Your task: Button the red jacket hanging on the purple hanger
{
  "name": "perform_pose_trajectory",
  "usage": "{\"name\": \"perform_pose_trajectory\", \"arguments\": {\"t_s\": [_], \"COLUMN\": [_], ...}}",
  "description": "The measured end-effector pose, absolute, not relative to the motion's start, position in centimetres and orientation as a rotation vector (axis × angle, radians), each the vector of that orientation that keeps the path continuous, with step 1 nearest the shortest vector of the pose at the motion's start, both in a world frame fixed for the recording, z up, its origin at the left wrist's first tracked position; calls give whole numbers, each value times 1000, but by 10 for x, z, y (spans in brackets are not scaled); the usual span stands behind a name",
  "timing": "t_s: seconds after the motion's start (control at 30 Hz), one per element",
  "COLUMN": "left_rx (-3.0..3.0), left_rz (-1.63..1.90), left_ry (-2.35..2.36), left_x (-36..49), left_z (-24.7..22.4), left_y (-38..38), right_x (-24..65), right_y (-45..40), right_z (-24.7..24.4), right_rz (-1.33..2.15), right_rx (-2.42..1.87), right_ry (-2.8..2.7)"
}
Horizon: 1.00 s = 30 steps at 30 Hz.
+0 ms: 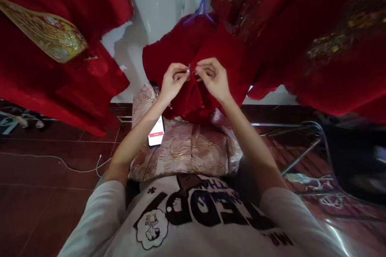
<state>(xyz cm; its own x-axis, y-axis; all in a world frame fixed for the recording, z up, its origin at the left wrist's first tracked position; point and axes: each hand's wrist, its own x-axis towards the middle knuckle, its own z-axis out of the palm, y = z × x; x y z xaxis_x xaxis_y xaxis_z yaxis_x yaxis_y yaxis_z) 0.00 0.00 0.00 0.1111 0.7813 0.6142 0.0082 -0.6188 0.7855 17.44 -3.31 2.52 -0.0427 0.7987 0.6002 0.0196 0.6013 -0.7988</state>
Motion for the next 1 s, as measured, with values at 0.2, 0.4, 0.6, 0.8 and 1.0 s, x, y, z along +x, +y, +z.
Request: {"name": "perform_pose_trajectory", "arguments": {"t_s": [0.2,0.4,0.6,0.8,1.0], "left_rx": [2021,2441,2522,2529,2589], "left_rz": [1569,1402,1278,1231,1152], "left_ry": [985,1052,1075,1090,1061], "left_x": [0,-8,-8,-7,-8], "left_z": [9,26,36,40,47], "left_y": [-11,-29,-24,-23,-26], "right_x": [173,169,175,181,180], "right_y": [-34,-29,-27,-23,-28], "right_z": [22,20,16,15,16], "right_rz": [610,553,567,532,548], "right_rx": [-816,-844,-830,-833,-844], "right_ry": [-1518,-1539,-1559,-1604,-1594]}}
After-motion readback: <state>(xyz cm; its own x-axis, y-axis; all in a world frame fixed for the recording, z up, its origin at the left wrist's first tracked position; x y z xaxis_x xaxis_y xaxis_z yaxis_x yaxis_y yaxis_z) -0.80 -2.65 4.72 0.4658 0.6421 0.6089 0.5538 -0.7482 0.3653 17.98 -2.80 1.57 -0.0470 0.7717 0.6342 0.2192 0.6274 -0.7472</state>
